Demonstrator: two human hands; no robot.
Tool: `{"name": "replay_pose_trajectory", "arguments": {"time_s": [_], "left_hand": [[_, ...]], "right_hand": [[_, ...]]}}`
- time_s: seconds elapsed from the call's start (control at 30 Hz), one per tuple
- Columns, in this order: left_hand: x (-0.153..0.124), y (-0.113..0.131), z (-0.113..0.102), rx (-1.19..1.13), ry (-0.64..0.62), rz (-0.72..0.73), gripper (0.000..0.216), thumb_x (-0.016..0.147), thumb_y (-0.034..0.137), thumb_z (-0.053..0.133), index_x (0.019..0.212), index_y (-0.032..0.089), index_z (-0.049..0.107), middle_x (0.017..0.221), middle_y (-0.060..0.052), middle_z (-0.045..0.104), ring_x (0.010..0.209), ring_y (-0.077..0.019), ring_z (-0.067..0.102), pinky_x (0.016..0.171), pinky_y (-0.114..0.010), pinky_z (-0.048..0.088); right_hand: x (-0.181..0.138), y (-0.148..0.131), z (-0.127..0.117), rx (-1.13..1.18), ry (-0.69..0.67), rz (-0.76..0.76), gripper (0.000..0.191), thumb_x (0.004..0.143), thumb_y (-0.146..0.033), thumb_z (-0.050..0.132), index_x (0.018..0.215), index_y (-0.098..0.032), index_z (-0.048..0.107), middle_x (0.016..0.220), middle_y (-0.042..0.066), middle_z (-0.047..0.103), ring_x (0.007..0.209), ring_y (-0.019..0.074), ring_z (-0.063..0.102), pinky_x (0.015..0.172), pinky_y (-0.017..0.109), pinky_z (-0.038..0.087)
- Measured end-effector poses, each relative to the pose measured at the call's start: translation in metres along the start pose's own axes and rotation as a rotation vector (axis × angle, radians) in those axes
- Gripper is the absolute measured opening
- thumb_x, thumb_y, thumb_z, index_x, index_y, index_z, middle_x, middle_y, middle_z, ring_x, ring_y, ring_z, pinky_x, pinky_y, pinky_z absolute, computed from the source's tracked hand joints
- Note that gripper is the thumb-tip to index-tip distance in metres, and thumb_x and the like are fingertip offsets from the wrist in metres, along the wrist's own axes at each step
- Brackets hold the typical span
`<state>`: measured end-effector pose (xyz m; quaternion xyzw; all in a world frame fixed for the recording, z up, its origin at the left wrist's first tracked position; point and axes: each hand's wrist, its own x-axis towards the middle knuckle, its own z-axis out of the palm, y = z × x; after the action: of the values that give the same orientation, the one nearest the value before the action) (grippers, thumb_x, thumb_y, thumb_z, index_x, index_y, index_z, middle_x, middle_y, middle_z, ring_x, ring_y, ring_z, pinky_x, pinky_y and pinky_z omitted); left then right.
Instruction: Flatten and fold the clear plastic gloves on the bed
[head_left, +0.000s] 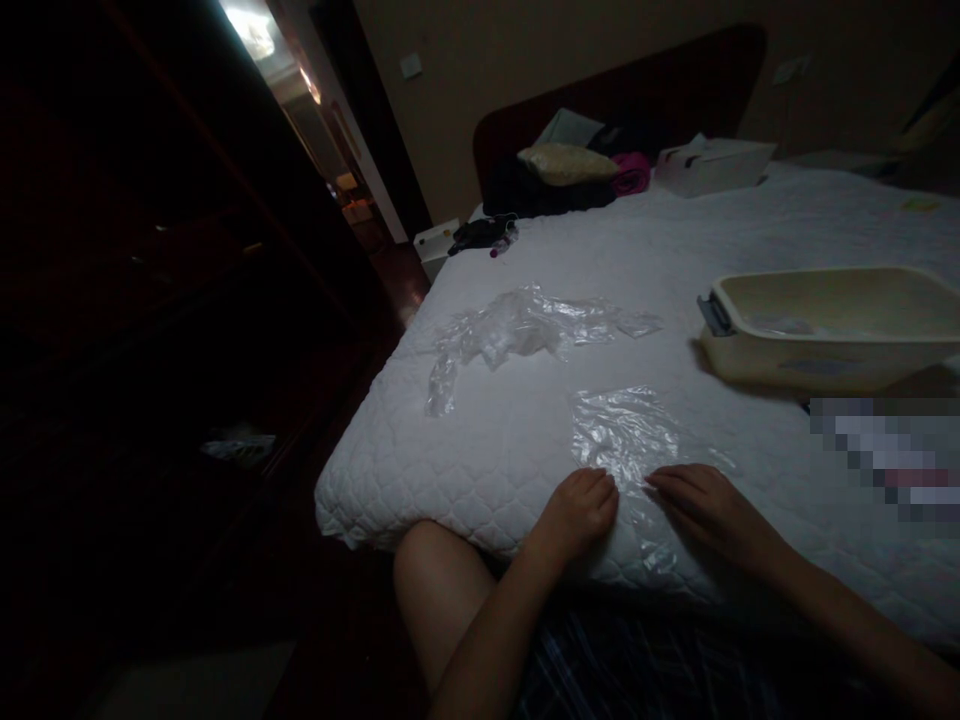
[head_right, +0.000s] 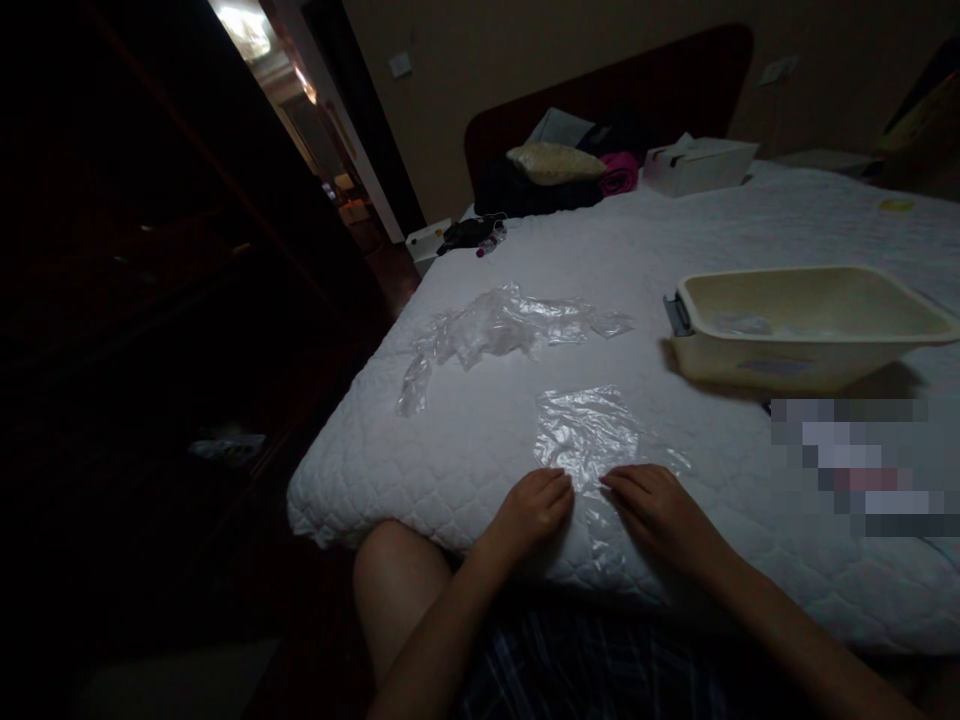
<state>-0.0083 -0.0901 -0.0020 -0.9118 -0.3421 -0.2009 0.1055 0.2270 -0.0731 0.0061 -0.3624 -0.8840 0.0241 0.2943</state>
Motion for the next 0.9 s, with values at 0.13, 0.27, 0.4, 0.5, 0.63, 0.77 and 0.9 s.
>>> {"name": "replay_pose_trajectory", "arguments": {"time_s": [0.13, 0.27, 0.4, 0.5, 0.63, 0.77, 0.9], "left_hand": [[0.001, 0.003, 0.006, 0.002, 0.028, 0.019, 0.019, 0.093, 0.014, 0.045, 0.094, 0.008, 0.064, 0.102, -0.009, 0.068, 0.102, -0.0196, 0.063, 0.092, -0.034, 0.053], [0.000, 0.004, 0.009, -0.005, 0.007, 0.024, 0.018, 0.092, 0.015, 0.047, 0.095, 0.008, 0.064, 0.100, -0.009, 0.068, 0.102, -0.0200, 0.063, 0.093, -0.034, 0.053], [-0.002, 0.004, 0.011, -0.001, 0.010, 0.006, 0.019, 0.093, 0.016, 0.046, 0.096, 0.010, 0.063, 0.102, -0.009, 0.068, 0.103, -0.0192, 0.062, 0.092, -0.035, 0.054], [-0.002, 0.004, 0.011, -0.001, -0.012, 0.007, 0.019, 0.093, 0.017, 0.046, 0.097, 0.010, 0.063, 0.103, -0.009, 0.068, 0.105, -0.0190, 0.062, 0.092, -0.035, 0.054], [-0.001, 0.003, 0.010, -0.005, -0.033, 0.014, 0.019, 0.093, 0.016, 0.047, 0.099, 0.010, 0.063, 0.104, -0.010, 0.068, 0.106, -0.0194, 0.062, 0.092, -0.035, 0.053], [-0.001, 0.003, 0.008, -0.004, -0.076, 0.019, 0.019, 0.093, 0.016, 0.048, 0.103, 0.009, 0.062, 0.107, -0.011, 0.067, 0.108, -0.0196, 0.061, 0.093, -0.036, 0.053], [0.000, 0.003, 0.006, -0.008, -0.103, 0.016, 0.021, 0.093, 0.018, 0.048, 0.108, 0.009, 0.060, 0.109, -0.011, 0.066, 0.111, -0.0193, 0.059, 0.095, -0.036, 0.050]], "right_hand": [[-0.015, 0.001, -0.001, -0.005, -0.042, -0.057, 0.029, 0.088, -0.018, 0.047, 0.112, -0.022, 0.064, 0.107, 0.008, 0.068, 0.095, 0.0197, 0.062, 0.083, 0.036, 0.049], [-0.019, 0.002, 0.003, -0.032, -0.046, -0.080, 0.032, 0.089, -0.016, 0.046, 0.115, -0.022, 0.063, 0.110, 0.009, 0.068, 0.097, 0.0197, 0.062, 0.084, 0.037, 0.048], [-0.014, 0.001, 0.003, -0.047, -0.034, -0.117, 0.032, 0.090, -0.016, 0.044, 0.114, -0.023, 0.063, 0.109, 0.009, 0.068, 0.097, 0.0200, 0.062, 0.083, 0.037, 0.048], [-0.011, 0.001, 0.003, -0.037, -0.034, -0.131, 0.029, 0.090, -0.017, 0.044, 0.112, -0.022, 0.063, 0.107, 0.008, 0.069, 0.095, 0.0194, 0.063, 0.083, 0.037, 0.047], [-0.013, 0.001, 0.006, -0.036, -0.069, -0.110, 0.024, 0.091, -0.021, 0.048, 0.109, -0.022, 0.063, 0.105, 0.006, 0.070, 0.095, 0.0189, 0.063, 0.086, 0.039, 0.044], [-0.014, 0.000, 0.007, -0.023, -0.070, -0.049, 0.023, 0.092, -0.025, 0.047, 0.106, -0.022, 0.064, 0.102, 0.006, 0.070, 0.093, 0.0184, 0.064, 0.089, 0.039, 0.043], [-0.009, -0.002, 0.007, -0.004, -0.069, -0.001, 0.024, 0.093, -0.029, 0.044, 0.102, -0.022, 0.066, 0.097, 0.006, 0.071, 0.089, 0.0188, 0.064, 0.088, 0.039, 0.042]]}}
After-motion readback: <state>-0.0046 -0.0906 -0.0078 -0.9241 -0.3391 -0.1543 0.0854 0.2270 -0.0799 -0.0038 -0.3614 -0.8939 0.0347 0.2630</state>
